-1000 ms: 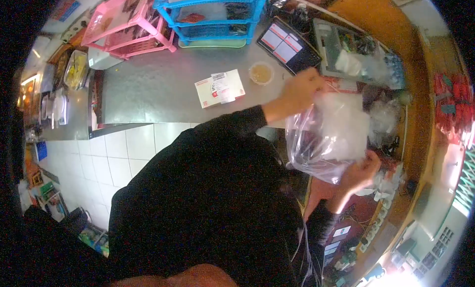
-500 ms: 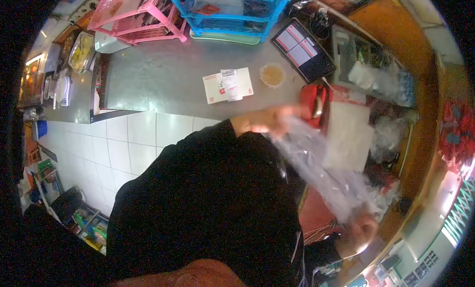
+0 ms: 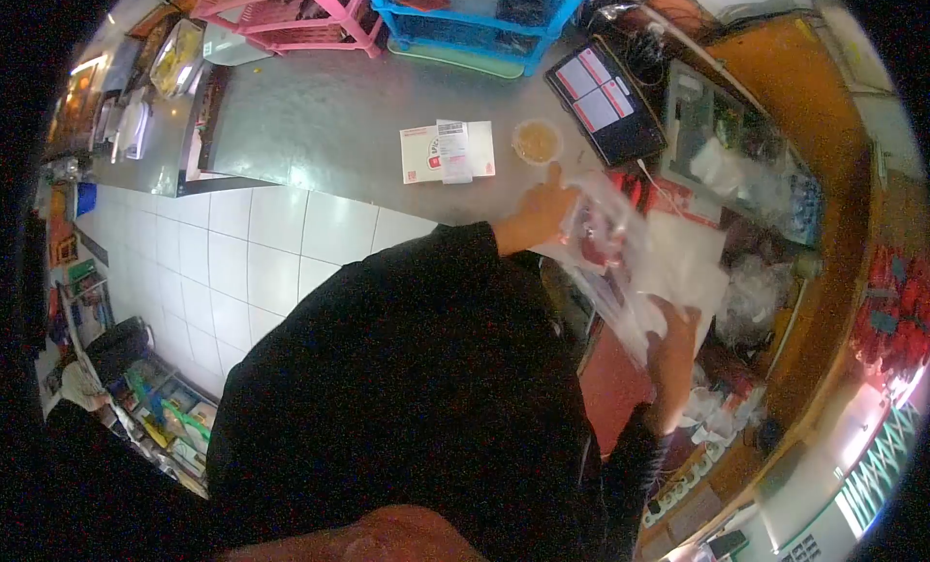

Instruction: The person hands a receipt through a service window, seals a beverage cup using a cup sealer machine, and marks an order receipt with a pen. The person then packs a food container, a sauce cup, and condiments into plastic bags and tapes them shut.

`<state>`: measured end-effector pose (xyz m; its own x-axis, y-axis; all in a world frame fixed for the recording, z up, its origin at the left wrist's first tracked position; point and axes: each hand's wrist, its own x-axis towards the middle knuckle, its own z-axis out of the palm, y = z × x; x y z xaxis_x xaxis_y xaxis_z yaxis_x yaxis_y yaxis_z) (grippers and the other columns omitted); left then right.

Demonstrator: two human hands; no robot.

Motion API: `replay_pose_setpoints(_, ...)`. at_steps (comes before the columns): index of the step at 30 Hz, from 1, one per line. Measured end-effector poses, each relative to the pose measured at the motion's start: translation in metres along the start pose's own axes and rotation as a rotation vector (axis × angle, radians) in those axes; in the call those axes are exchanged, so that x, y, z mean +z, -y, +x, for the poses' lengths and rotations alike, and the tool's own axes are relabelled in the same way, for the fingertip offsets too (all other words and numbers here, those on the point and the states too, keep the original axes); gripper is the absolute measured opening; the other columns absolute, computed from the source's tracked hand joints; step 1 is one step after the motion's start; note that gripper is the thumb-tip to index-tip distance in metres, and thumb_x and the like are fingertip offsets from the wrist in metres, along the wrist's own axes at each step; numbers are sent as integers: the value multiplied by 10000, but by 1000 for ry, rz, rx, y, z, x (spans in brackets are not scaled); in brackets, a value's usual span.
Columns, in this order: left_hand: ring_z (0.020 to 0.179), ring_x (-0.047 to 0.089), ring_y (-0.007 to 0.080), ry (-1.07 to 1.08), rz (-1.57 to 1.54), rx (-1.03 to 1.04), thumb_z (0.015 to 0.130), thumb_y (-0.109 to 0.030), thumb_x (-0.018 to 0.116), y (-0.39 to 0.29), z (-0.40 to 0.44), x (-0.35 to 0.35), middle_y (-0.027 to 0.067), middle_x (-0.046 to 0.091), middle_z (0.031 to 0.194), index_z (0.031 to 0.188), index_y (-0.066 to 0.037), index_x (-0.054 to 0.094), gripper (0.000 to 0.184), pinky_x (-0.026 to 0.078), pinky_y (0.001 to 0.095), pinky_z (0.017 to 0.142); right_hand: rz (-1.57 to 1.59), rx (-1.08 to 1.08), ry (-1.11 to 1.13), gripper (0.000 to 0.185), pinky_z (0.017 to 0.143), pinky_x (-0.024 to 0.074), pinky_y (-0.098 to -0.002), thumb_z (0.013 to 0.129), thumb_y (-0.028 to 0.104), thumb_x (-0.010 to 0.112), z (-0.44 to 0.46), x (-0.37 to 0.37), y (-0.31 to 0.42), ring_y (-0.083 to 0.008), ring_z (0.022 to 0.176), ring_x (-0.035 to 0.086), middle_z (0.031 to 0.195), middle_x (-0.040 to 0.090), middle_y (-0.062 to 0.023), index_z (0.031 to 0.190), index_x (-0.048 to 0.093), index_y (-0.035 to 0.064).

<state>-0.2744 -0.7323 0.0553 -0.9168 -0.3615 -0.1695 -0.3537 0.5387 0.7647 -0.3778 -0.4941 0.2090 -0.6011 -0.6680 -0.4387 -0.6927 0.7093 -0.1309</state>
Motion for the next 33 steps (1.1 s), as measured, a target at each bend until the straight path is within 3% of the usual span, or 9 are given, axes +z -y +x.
replay_pose_setpoints(3,743,633,356,-195,194,94,739,-172,657,56,2,45,201,627,904,1075,-71,578,359,505,444,619,6,-88,-132,562,1021,316,-424,656,-3,672,38,13,-20,-374,1163,401,1197,539,-157,1191,564,131)
replay_pose_setpoints(7,911,616,376,-222,104,103,713,-27,582,54,-23,17,204,353,1399,1275,-169,518,583,509,453,781,149,-206,-13,365,990,362,-429,674,67,692,70,-25,-43,-369,1195,425,1190,506,-203,1034,645,114)
replay_pose_setpoints(11,993,596,350,-124,121,-82,726,-53,627,39,-53,-8,116,361,1404,1259,-236,534,571,523,420,783,661,-29,-184,153,834,474,-398,776,175,667,141,-54,-88,-287,960,601,915,631,-119,872,673,56)
replay_pose_setpoints(13,917,607,369,-103,124,-65,718,-22,611,43,-63,2,134,388,1368,1219,-204,554,536,518,441,756,552,219,-395,178,756,500,-380,800,197,658,196,-70,-109,-275,821,634,839,655,-80,885,669,41)
replay_pose_setpoints(19,920,610,367,-56,118,-128,710,-41,657,26,-75,12,129,401,1355,1204,-192,556,527,517,444,753,-328,-289,-949,158,700,509,-405,775,193,658,336,-55,-217,-318,729,637,784,660,-120,890,680,86)
replay_pose_setpoints(25,931,612,364,-62,125,-181,692,-124,727,31,-80,24,122,348,1403,1242,-149,529,585,518,445,766,436,-103,-1164,102,661,511,-329,761,60,651,300,-114,-171,-202,696,627,758,638,-63,860,627,53)
replay_pose_setpoints(29,1080,551,377,-9,131,-254,623,-364,815,39,-78,22,165,224,1470,1301,-60,466,820,479,438,897,1214,-711,-248,212,703,502,-288,751,-1,627,200,-68,-21,-154,802,600,855,595,-36,922,536,86)
replay_pose_setpoints(31,1107,531,394,3,85,-264,558,-377,845,41,-79,8,188,163,1488,1326,-40,428,936,461,447,922,1013,-662,379,183,762,499,-272,718,-7,650,183,9,22,-128,855,603,884,596,-40,877,580,49)
replay_pose_setpoints(33,1117,516,422,7,32,-261,514,-379,863,50,-82,-1,223,136,1489,1355,-52,384,1022,451,463,927,484,-718,316,186,809,501,-325,720,25,630,178,72,58,-225,860,629,937,626,-121,904,619,-3)
